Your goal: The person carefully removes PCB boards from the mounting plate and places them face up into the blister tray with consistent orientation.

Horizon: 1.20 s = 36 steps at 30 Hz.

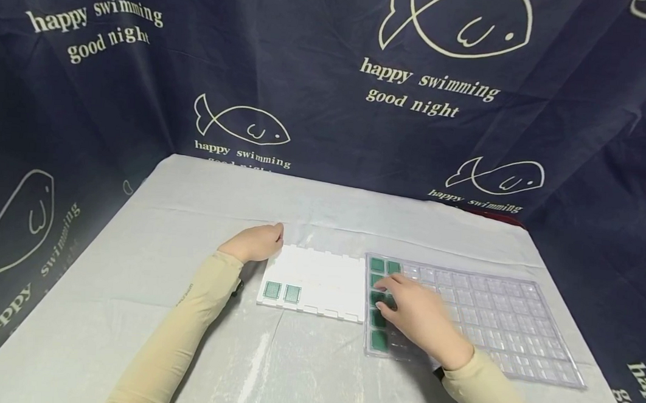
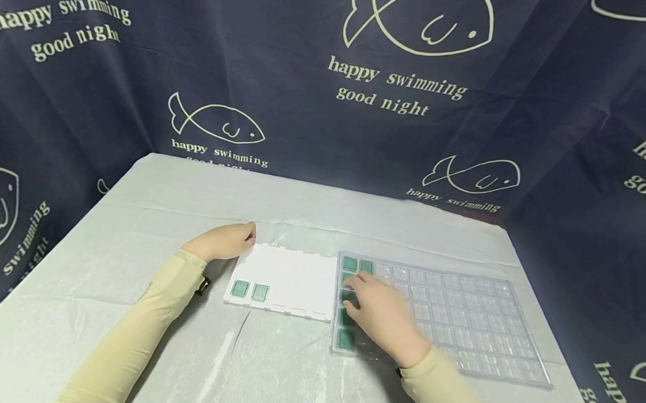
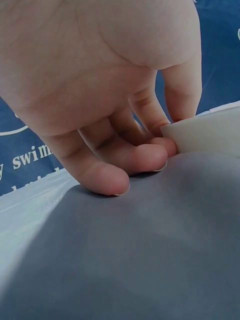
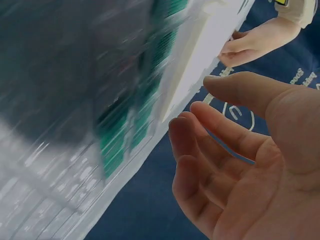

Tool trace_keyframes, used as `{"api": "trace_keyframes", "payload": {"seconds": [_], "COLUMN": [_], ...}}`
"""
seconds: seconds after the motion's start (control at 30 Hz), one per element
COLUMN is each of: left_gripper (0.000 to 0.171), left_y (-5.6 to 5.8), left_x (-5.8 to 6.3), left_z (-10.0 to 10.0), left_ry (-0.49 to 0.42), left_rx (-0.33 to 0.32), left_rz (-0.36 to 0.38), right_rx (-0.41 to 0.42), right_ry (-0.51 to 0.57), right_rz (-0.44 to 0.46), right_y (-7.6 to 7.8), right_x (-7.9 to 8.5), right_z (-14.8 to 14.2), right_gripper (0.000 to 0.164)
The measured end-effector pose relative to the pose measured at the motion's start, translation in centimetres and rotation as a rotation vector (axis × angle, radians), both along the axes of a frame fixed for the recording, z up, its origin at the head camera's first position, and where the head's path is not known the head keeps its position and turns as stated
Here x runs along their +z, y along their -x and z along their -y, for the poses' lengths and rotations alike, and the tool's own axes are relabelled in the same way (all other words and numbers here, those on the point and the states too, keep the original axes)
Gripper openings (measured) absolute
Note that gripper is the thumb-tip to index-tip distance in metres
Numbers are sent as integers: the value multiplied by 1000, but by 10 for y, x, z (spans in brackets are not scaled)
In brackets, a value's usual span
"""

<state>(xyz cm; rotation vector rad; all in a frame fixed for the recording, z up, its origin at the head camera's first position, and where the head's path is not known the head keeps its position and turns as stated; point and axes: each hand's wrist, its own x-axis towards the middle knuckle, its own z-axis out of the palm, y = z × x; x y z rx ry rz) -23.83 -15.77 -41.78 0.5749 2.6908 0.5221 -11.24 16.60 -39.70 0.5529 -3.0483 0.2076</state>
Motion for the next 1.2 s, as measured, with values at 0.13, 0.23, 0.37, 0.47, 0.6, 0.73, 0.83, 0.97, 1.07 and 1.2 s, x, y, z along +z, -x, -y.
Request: {"api": "trace_keyframes", "payload": {"seconds": [0.13, 0.23, 0.37, 0.47, 0.6, 0.73, 0.83, 0.97, 1.07, 1.2], "left_gripper": [29, 29, 28, 28, 28, 29, 31, 32, 32, 33], "left_y": [-1, -1, -1, -1, 0, 1, 1, 0, 0, 0], "left_x": [-1, -2, -4, -4, -3, -1, 0, 0, -1, -1], "left_z": [1, 1, 1, 0, -1, 0, 0, 0, 0, 0], "left_ry": [-4, -10, -16, -18, -9, 1, 2, -4, -2, -1], "left_rx": [7, 11, 5, 0, -2, -1, 2, 10, 7, 2], "left_rz": [7, 12, 13, 13, 12, 6, 10, 19, 12, 7], "right_rx": [34, 68, 115, 152, 193, 229, 257, 274, 276, 293], "right_ry": [-6, 7, 15, 20, 39, 44, 37, 17, 6, 28], "right_rz": [-20, -32, -54, -73, -89, -126, -148, -124, -101, -126], "right_y": [-1, 0, 1, 1, 0, 2, 2, 0, -1, -2], "right_x": [0, -1, -5, -6, -5, -4, -3, -2, -3, -6], "right_z": [13, 24, 37, 47, 58, 70, 79, 90, 99, 107], "right_gripper": [31, 29, 26, 23, 23, 24, 26, 32, 34, 27]}}
